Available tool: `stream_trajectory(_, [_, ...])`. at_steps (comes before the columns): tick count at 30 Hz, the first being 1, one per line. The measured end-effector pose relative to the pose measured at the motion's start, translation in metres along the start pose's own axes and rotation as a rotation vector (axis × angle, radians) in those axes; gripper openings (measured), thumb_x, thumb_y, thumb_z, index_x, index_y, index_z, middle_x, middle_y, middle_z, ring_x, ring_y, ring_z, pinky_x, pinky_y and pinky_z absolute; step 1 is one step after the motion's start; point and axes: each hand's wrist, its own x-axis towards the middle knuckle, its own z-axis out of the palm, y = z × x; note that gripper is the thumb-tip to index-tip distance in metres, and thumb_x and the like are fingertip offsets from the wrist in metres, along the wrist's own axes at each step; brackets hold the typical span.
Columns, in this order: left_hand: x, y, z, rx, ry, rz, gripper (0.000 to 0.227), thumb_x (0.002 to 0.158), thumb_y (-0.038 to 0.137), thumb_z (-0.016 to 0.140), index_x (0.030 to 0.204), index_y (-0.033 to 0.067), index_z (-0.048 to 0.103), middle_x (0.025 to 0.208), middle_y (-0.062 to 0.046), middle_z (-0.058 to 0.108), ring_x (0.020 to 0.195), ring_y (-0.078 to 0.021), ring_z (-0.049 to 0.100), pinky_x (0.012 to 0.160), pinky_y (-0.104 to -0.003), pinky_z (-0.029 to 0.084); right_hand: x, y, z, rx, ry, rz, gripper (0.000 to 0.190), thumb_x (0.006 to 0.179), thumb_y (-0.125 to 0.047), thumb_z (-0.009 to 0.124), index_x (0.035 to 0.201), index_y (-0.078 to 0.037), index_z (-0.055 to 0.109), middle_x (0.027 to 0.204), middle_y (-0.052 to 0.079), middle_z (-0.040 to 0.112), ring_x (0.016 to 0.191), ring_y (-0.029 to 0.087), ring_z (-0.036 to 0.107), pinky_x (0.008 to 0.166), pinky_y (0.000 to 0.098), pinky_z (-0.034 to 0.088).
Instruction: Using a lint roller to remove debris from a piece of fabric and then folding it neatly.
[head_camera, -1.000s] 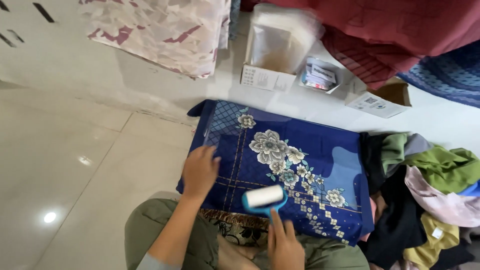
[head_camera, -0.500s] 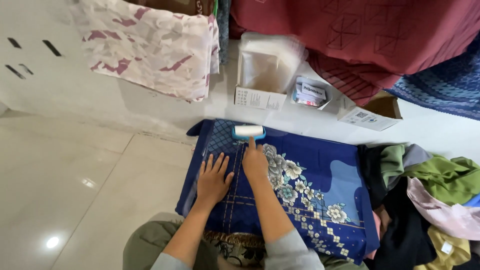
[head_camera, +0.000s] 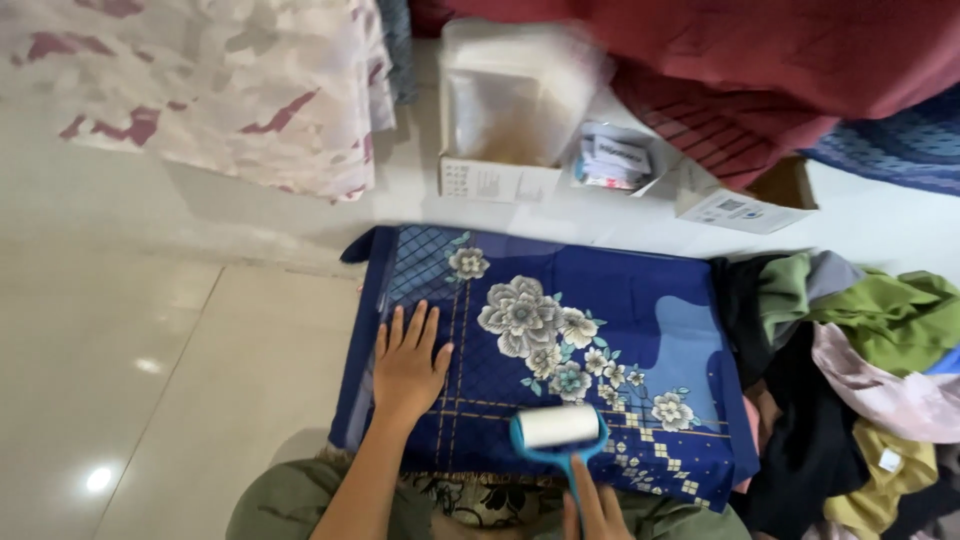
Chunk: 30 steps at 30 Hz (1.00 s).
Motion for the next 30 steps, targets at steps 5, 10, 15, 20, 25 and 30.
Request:
stream_trajectory(5, [-0.001,0.001,-0.001,0.025,0.012,-0.020,0.064,0.102,0.054,0.034,0.155,0.0172,0.040,0.165,0.000,0.033,0.154,-0.0303,0.022,0.123,-0.049,0.016,0.134,-0.121,-0.052,-0.237,0.083,-0.065,0.062,0.088,-0.010,0.066,0.147,-0.019,0.048,0.118,0.024,0.069,0.048,0.025,0.068,0.036,0.0342,0.053])
stream_trajectory(10, [-0.001,0.002,-0.002,0.042,0.023,-0.023,0.065,0.102,0.054,0.036,0.155,0.0176,0.040,0.164,0.000,0.035,0.154,-0.0307,0.024,0.122,-0.048,0.018,0.266,-0.109,0.029,-0.244,0.125,-0.034,0.057,0.093,-0.015,0.062,0.147,-0.014,0.044,0.101,0.019,0.063,0.058,0.034,0.068,0.049,0.0436,0.057])
stream_trajectory(15, [0.000,0.002,-0.004,0.035,0.078,-0.016,0.063,0.101,0.053,0.039,0.153,0.0175,0.044,0.162,0.000,0.039,0.153,-0.0298,0.027,0.123,-0.047,0.019,0.283,-0.109,0.024,-0.159,-0.042,0.065,0.057,0.097,-0.018,0.057,0.150,-0.012,0.039,0.106,0.024,0.060,0.073,0.044,0.070,0.065,0.0537,0.059])
stream_trajectory(20, [0.000,0.002,-0.003,0.062,-0.008,-0.032,0.065,0.101,0.055,0.035,0.155,0.0187,0.039,0.164,0.002,0.034,0.154,-0.0286,0.023,0.123,-0.047,0.017,0.151,-0.106,-0.038,-0.193,0.097,-0.140,0.052,0.097,-0.012,0.058,0.147,-0.008,0.045,0.115,0.036,0.064,0.042,0.023,0.065,0.032,0.0303,0.055])
stream_trajectory(25, [0.000,0.000,0.001,0.036,0.014,-0.024,0.066,0.102,0.056,0.033,0.156,0.0193,0.040,0.165,0.002,0.034,0.155,-0.0291,0.022,0.124,-0.048,0.015,-0.018,-0.004,-0.022,-0.185,-0.121,0.129,0.071,0.087,-0.013,0.067,0.153,-0.029,0.045,0.089,0.007,0.063,0.052,0.024,0.065,0.053,0.0384,0.058])
stream_trajectory(30, [-0.002,0.000,0.000,0.042,0.074,0.009,0.065,0.101,0.056,0.036,0.154,0.0180,0.045,0.164,-0.001,0.039,0.154,-0.0324,0.028,0.123,-0.049,0.021,-0.012,0.005,-0.061,-0.195,0.109,0.074,0.062,0.081,-0.011,0.069,0.140,-0.028,0.062,0.063,0.002,0.055,0.041,0.019,0.052,0.041,0.0321,0.047])
